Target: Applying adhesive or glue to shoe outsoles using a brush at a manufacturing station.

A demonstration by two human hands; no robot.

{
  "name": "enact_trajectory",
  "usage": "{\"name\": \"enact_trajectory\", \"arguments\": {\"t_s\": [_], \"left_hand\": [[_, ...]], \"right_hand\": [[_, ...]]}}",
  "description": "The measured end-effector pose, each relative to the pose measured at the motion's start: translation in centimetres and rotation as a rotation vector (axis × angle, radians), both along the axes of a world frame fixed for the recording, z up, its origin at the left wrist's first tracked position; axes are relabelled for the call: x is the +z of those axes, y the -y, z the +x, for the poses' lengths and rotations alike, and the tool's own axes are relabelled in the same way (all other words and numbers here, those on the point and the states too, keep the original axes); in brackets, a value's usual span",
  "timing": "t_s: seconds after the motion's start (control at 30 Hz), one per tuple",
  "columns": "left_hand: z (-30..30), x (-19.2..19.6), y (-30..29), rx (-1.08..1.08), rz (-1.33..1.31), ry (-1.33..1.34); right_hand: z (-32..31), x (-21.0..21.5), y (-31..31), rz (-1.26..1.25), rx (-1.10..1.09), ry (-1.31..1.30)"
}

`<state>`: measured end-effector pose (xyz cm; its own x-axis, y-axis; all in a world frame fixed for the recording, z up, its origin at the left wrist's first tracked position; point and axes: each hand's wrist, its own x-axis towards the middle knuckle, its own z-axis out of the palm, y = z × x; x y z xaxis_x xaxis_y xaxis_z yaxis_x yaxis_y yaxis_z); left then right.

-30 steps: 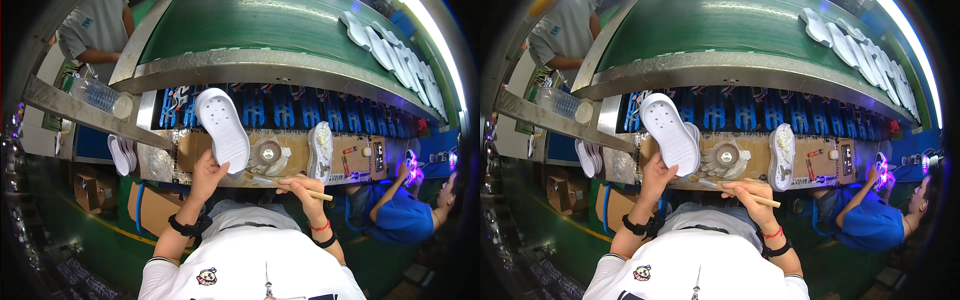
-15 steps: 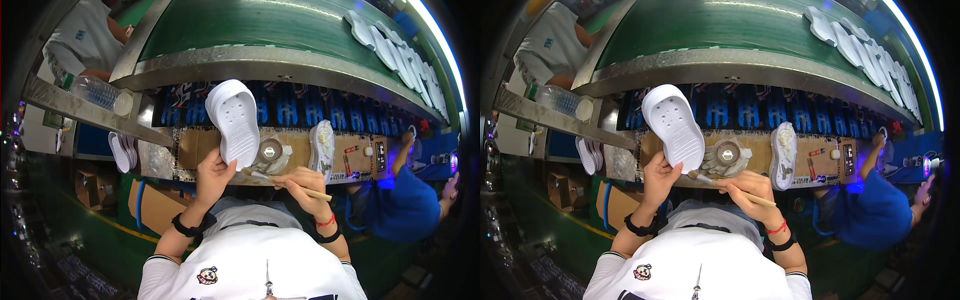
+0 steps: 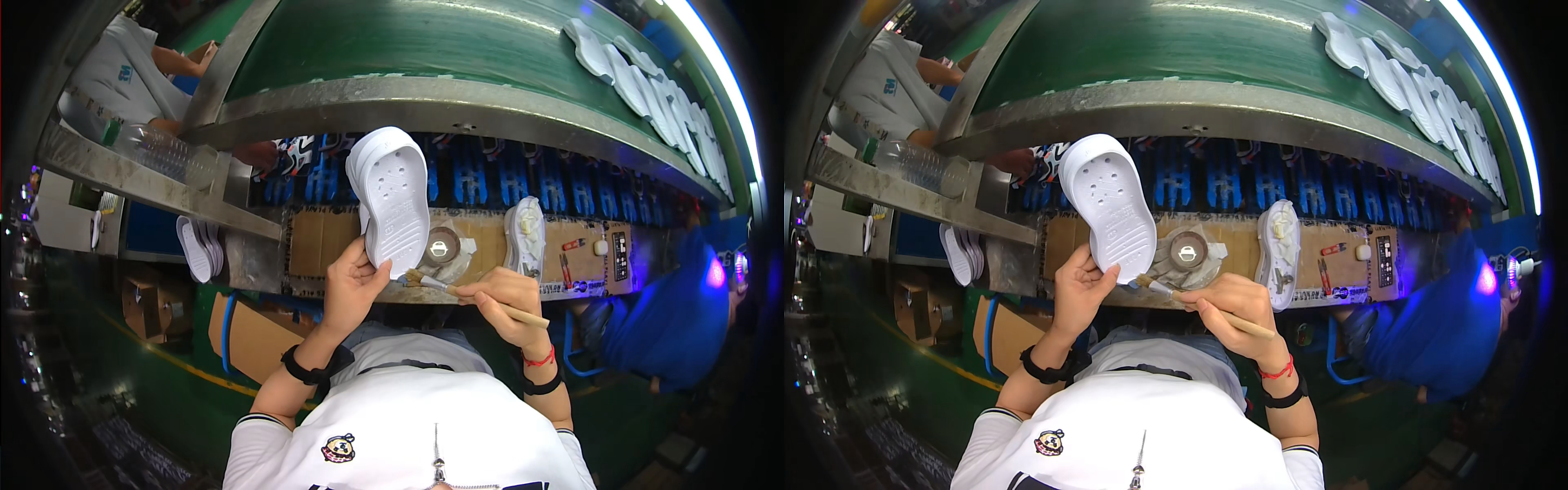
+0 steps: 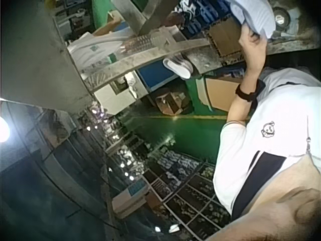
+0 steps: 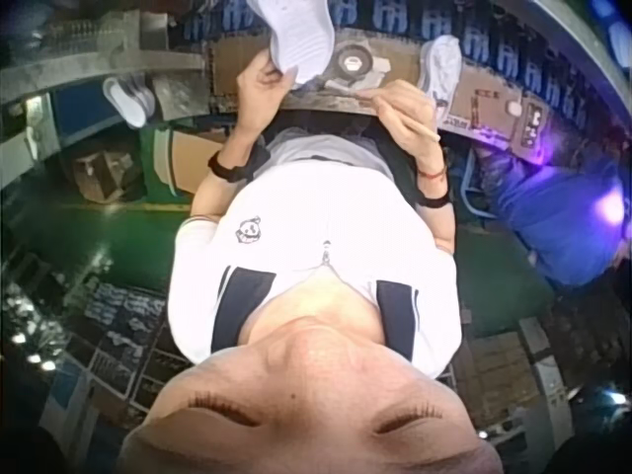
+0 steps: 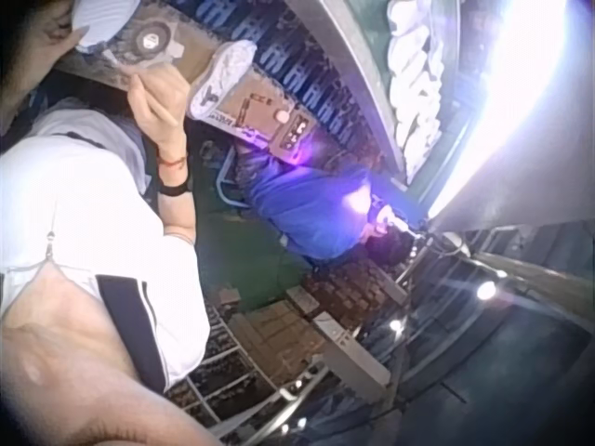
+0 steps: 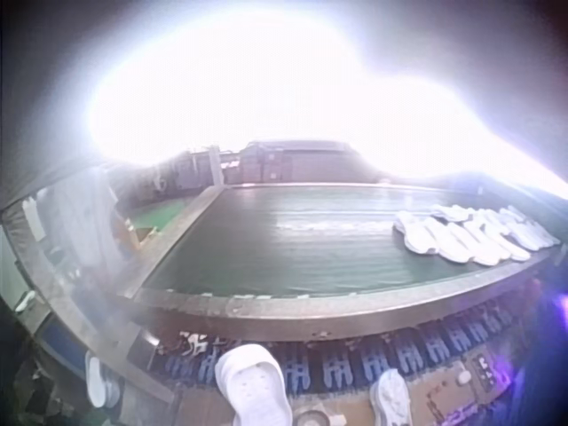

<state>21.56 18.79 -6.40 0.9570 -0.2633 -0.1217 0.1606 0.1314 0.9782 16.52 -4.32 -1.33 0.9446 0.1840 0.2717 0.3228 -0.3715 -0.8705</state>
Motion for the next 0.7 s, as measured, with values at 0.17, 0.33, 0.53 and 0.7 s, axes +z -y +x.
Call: {"name": "enact_trajectory", "arguments": {"t_s": [0.17, 0.33, 0.53, 0.7], "left_hand": [[0.9, 0.6, 1.6, -0.038, -0.033, -0.028], [4.2, 2.9, 5.7, -0.182, -0.099, -0.014], [14.4, 9.0, 18.8, -0.378, -0.491, -0.074], [18.3, 9.1, 21.8, -0.227, -0.535, -0.118]], "right_hand": [[-0.8, 0.6, 1.2, 0.036, -0.071, 0.024], [-3.3, 1.0, 4.4, 0.312, -0.538, 0.094], [-6.5, 0.4, 7.3, 0.585, -0.886, 0.096], [-5.5, -0.8, 6.0, 0.626, -0.800, 0.041]]}}
